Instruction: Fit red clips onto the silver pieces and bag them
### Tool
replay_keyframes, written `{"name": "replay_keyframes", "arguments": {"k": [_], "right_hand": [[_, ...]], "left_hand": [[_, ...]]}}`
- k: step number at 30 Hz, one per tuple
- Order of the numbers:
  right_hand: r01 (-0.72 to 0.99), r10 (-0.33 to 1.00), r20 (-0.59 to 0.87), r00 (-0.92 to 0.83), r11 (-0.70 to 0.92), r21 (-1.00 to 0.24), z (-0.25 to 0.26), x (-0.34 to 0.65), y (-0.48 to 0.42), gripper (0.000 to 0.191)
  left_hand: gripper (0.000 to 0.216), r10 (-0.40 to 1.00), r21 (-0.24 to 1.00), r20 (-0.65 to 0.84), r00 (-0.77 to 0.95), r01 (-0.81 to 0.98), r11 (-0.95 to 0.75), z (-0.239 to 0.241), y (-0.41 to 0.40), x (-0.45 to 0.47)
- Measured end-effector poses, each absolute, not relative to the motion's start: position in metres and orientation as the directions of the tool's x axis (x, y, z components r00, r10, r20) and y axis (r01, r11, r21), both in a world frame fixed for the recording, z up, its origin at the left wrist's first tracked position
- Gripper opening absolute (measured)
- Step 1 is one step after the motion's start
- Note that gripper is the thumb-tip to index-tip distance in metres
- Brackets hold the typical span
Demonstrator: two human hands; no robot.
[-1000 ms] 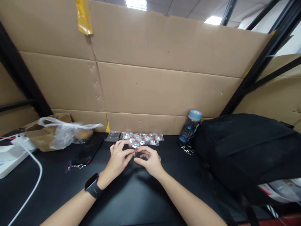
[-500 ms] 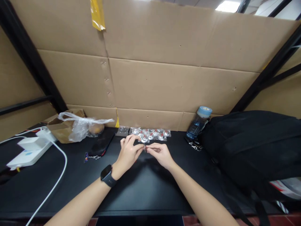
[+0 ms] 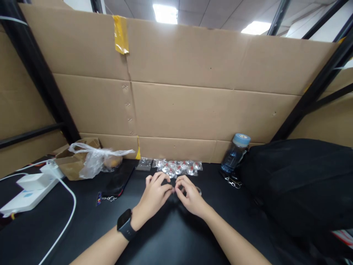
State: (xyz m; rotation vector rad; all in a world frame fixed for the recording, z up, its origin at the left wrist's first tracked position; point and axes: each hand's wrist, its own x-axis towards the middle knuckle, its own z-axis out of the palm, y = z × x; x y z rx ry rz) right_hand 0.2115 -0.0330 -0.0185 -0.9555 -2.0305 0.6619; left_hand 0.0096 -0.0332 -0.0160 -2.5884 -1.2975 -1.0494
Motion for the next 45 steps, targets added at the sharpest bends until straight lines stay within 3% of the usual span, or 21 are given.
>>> {"name": "replay_keyframes", "arguments": {"k": [6, 13, 19, 22, 25, 26, 30, 34, 39, 45], "right_hand": [[0.504, 0.771, 0.458, -0.444, 0.637, -0.583, -0.021, 0.211, -0.033, 0.008], [0.521, 0.769, 0.498, -0.401, 0.639, -0.566, -0.02, 0.211, -0.031, 0.008], [0.59, 0.79, 0.41, -0.456, 0.613, -0.525, -0.019, 0.216, -0.032, 0.006], [0.626, 0.802, 0.368, -0.47, 0.597, -0.502, -0.02, 0.217, -0.03, 0.007], [0.645, 0.815, 0.289, -0.503, 0.576, -0.502, -0.019, 0.23, -0.024, 0.006], [0.655, 0.818, 0.248, -0.519, 0.567, -0.499, -0.018, 0.239, -0.021, 0.012], [0.783, 0.889, 0.082, -0.451, 0.438, -0.442, -0.014, 0.279, -0.01, 0.064], [0.802, 0.901, -0.054, -0.43, 0.354, -0.482, -0.018, 0.299, 0.001, 0.053], [0.796, 0.909, -0.072, -0.41, 0.318, -0.515, -0.021, 0.294, 0.004, 0.048], [0.817, 0.9, -0.093, -0.425, 0.337, -0.468, -0.015, 0.292, 0.0, 0.048]], "left_hand": [[0.019, 0.805, 0.417, 0.497, 0.324, 0.724, -0.549, -0.014, -0.028, 0.007], [0.02, 0.793, 0.371, 0.396, 0.462, 0.71, -0.599, -0.021, -0.027, 0.008], [0.04, 0.765, 0.378, 0.296, 0.572, 0.665, -0.644, -0.018, -0.013, -0.027], [0.029, 0.723, 0.416, 0.131, 0.678, 0.625, -0.661, -0.019, -0.007, -0.046], [0.009, 0.686, 0.444, 0.076, 0.723, 0.592, -0.673, -0.023, -0.004, -0.053], [0.006, 0.676, 0.445, 0.08, 0.733, 0.58, -0.682, -0.024, -0.004, -0.052], [0.014, 0.681, 0.406, 0.156, 0.715, 0.582, -0.704, -0.027, -0.003, -0.046], [0.017, 0.748, 0.401, 0.235, 0.621, 0.639, -0.657, -0.027, -0.003, -0.039], [0.012, 0.773, 0.429, 0.349, 0.529, 0.643, -0.634, -0.02, -0.005, -0.028], [0.015, 0.808, 0.452, 0.417, 0.417, 0.676, -0.582, -0.02, -0.008, -0.019]]}}
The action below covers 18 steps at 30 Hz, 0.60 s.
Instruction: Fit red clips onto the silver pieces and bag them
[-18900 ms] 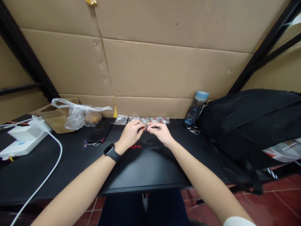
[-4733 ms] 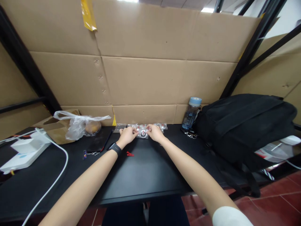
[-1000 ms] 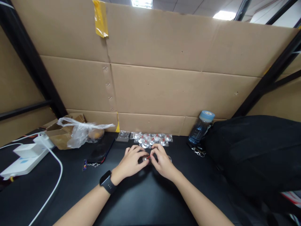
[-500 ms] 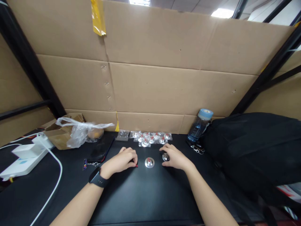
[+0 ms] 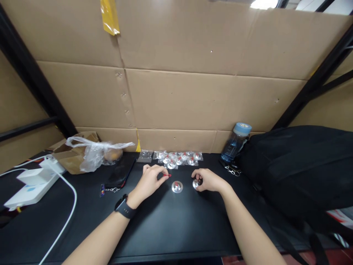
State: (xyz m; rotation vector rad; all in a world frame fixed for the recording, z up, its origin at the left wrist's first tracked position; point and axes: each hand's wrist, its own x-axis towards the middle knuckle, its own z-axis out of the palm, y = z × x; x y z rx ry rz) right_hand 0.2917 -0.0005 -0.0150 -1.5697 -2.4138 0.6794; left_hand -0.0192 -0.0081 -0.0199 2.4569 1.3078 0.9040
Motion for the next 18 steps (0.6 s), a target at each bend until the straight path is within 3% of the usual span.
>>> {"name": "replay_keyframes", "arguments": {"k": [9, 18], "right_hand": [[0.827, 0.872, -0.155, -0.465, 0.365, -0.428, -0.0073, 0.2962, -0.0082, 0.058], [0.85, 0.875, -0.192, -0.443, 0.342, -0.4, -0.0096, 0.2973, -0.0094, 0.046]], "left_hand": [[0.016, 0.8, 0.417, 0.48, 0.36, 0.709, -0.569, -0.0228, -0.0087, -0.0162], [0.023, 0.791, 0.433, 0.507, 0.342, 0.692, -0.577, -0.0194, -0.0119, -0.015]]}}
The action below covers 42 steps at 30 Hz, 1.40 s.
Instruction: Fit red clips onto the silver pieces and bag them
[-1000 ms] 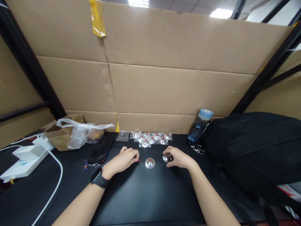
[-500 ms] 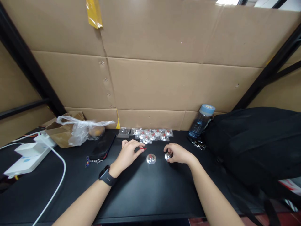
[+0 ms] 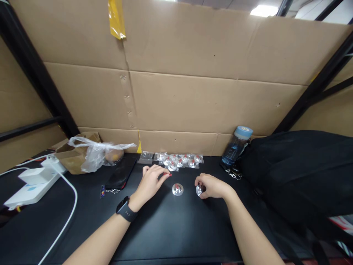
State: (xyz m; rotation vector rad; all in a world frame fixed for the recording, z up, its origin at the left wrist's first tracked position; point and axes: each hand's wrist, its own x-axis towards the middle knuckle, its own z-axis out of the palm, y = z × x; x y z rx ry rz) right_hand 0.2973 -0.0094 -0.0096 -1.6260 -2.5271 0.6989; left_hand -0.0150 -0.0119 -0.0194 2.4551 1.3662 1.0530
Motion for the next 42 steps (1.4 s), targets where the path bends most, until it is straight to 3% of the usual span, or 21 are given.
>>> {"name": "replay_keyframes", "arguments": {"k": [6, 17, 24, 28, 30, 35, 39, 42], "right_hand": [[0.804, 0.856, -0.128, -0.501, 0.405, -0.436, -0.013, 0.295, -0.012, 0.052], [0.83, 0.869, -0.073, -0.49, 0.439, -0.343, -0.011, 0.283, -0.015, 0.058], [0.799, 0.845, -0.106, -0.525, 0.445, -0.404, -0.01, 0.287, -0.014, 0.064], [0.813, 0.867, -0.059, -0.495, 0.438, -0.384, -0.01, 0.29, -0.013, 0.053], [0.791, 0.88, 0.034, -0.473, 0.442, -0.423, -0.008, 0.285, -0.013, 0.046], [0.489, 0.858, 0.387, -0.337, 0.511, -0.707, -0.007, 0.249, -0.015, 0.044], [0.127, 0.864, 0.435, -0.253, 0.475, -0.871, -0.016, 0.213, -0.025, 0.05], [0.007, 0.874, 0.423, -0.241, 0.437, -0.899, -0.02, 0.198, -0.032, 0.051]], "left_hand": [[0.023, 0.787, 0.428, 0.536, 0.304, 0.706, -0.564, -0.019, -0.013, -0.014], [0.018, 0.802, 0.447, 0.531, 0.273, 0.713, -0.54, -0.017, -0.014, -0.013], [0.012, 0.819, 0.449, 0.513, 0.258, 0.732, -0.512, -0.017, -0.014, -0.011], [0.013, 0.799, 0.432, 0.558, 0.225, 0.743, -0.511, -0.018, -0.013, -0.011], [0.012, 0.779, 0.418, 0.59, 0.211, 0.747, -0.518, -0.019, -0.013, -0.011], [0.012, 0.728, 0.387, 0.654, 0.206, 0.735, -0.556, -0.019, -0.018, -0.006], [0.008, 0.704, 0.41, 0.685, 0.188, 0.699, -0.586, -0.015, -0.027, 0.002], [0.008, 0.691, 0.43, 0.701, 0.177, 0.667, -0.608, -0.013, -0.031, 0.006]]}}
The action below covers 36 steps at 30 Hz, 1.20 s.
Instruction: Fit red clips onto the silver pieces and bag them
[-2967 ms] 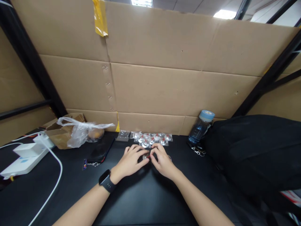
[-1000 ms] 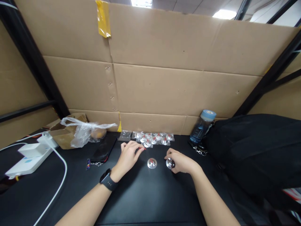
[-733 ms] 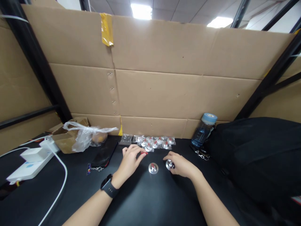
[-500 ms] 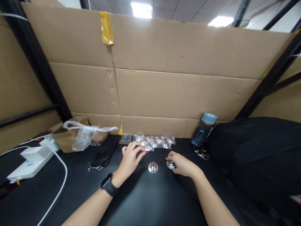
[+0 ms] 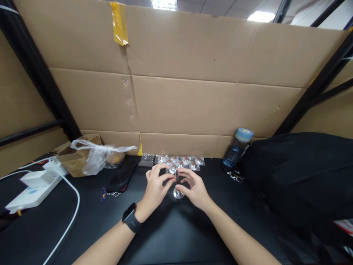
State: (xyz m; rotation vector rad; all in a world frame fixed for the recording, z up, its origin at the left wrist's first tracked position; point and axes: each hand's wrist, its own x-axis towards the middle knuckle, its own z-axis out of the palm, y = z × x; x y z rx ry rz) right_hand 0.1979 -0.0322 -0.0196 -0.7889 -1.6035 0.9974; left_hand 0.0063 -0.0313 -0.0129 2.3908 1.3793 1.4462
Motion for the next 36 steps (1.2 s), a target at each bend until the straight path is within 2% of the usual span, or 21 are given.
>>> {"name": "replay_keyframes", "arguments": {"k": [14, 20, 26, 36], "right_hand": [[-0.13, 0.898, 0.371, -0.238, 0.349, -0.928, -0.019, 0.1949, -0.0366, 0.05], [-0.151, 0.936, 0.294, -0.196, 0.267, -0.952, -0.0211, 0.1963, -0.037, 0.039], [-0.182, 0.949, 0.204, -0.239, 0.162, -0.97, -0.0173, 0.1962, -0.0381, 0.042], [-0.139, 0.964, 0.114, -0.239, 0.083, -0.987, -0.0196, 0.1954, -0.0411, 0.033]], "left_hand": [[0.009, 0.675, 0.439, 0.724, 0.144, 0.658, -0.611, -0.0106, -0.0369, 0.0106], [0.009, 0.625, 0.395, 0.76, 0.181, 0.634, -0.664, -0.0109, -0.0389, 0.0117], [0.009, 0.599, 0.368, 0.772, 0.213, 0.619, -0.694, -0.0155, -0.0363, 0.0119], [0.015, 0.516, 0.126, 0.785, 0.343, 0.726, -0.676, -0.0141, -0.0419, 0.0093]]}}
